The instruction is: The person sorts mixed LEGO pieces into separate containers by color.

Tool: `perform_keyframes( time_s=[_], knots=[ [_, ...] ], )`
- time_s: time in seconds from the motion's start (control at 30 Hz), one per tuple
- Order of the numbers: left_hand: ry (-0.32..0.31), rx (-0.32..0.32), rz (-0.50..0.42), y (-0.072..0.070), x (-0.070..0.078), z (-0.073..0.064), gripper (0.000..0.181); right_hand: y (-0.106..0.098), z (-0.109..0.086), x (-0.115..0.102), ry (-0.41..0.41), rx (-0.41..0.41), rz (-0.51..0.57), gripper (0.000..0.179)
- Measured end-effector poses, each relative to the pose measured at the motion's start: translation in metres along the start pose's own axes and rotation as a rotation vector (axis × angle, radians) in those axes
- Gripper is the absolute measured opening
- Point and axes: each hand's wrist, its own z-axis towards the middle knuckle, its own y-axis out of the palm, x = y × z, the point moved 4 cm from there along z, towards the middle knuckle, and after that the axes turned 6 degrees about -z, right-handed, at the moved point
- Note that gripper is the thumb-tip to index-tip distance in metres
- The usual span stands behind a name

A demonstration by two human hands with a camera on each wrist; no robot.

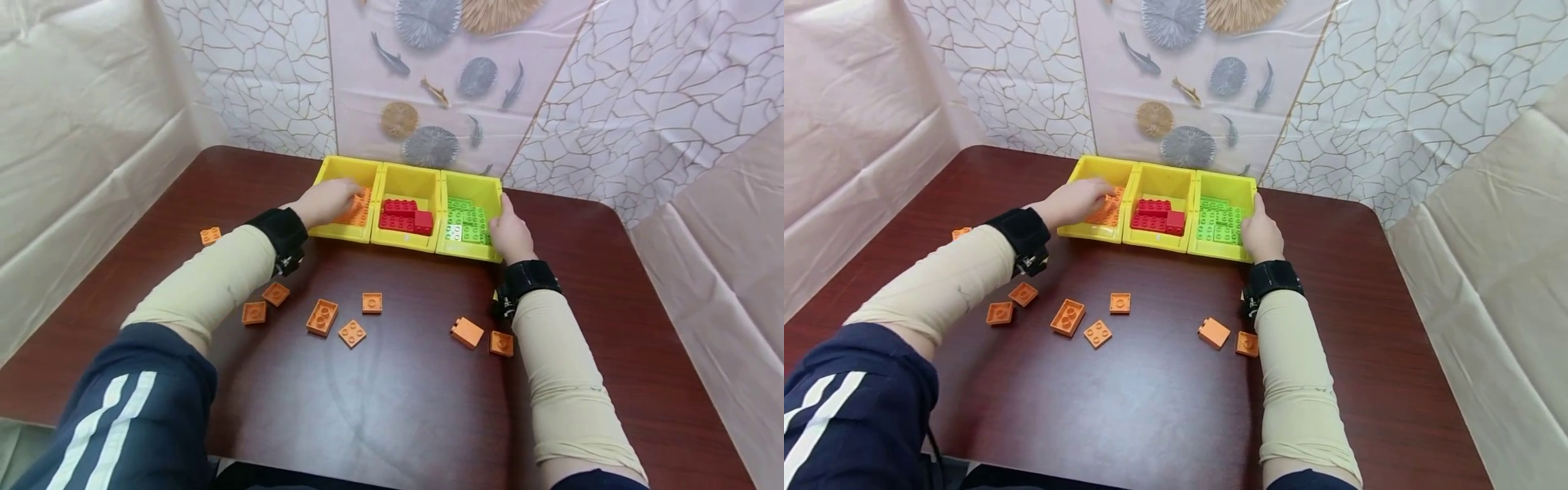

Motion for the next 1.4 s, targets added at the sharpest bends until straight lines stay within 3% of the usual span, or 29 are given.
perform_keyframes(
  time_s=[0.1,0.2,0.3,0.4,0.5,0.67,0.8,0.9,1.03,1.2,1.3,1.4],
  knots=[
    [0.102,0.030,0.011,0.001,0.009,-0.027,0.028,-0.001,0.000,-0.001,0.008,-0.005,-0.004,0.061],
    [0.223,0.000,0.020,0.006,0.029,-0.055,0.026,-0.002,0.000,-0.002,0.011,-0.009,-0.010,0.061],
    [0.321,-0.110,0.053,0.018,0.054,-0.077,0.027,-0.004,-0.003,-0.005,0.001,-0.013,-0.008,0.061],
    [0.355,-0.236,0.099,0.030,0.074,-0.092,0.030,-0.002,-0.004,-0.007,-0.007,-0.019,-0.004,0.061],
    [0.360,-0.317,0.164,0.041,0.091,-0.095,0.035,-0.002,-0.004,-0.004,-0.002,-0.024,-0.001,0.061],
    [0.355,-0.370,0.295,0.058,0.109,-0.093,0.043,-0.003,-0.005,-0.004,0.008,-0.027,0.003,0.061],
    [0.370,-0.377,0.300,0.063,0.114,-0.091,0.037,-0.003,-0.004,-0.004,0.011,-0.021,-0.001,0.060],
    [0.405,-0.280,0.216,0.052,0.109,-0.087,0.030,-0.003,-0.002,-0.005,0.007,-0.019,-0.005,0.061],
    [0.353,-0.091,0.058,0.018,0.084,-0.075,0.026,-0.002,0.000,-0.006,0.009,-0.018,0.001,0.061],
    [0.135,0.101,0.007,-0.020,0.036,-0.047,0.021,-0.004,-0.001,-0.006,0.019,-0.017,0.005,0.061],
    [-0.002,0.126,-0.011,-0.027,0.010,-0.032,0.026,-0.003,-0.002,-0.006,0.020,-0.020,0.005,0.060],
    [-0.086,0.100,-0.016,-0.025,-0.006,-0.017,0.028,-0.003,-0.004,-0.005,0.011,-0.020,0.009,0.060]
  ],
)
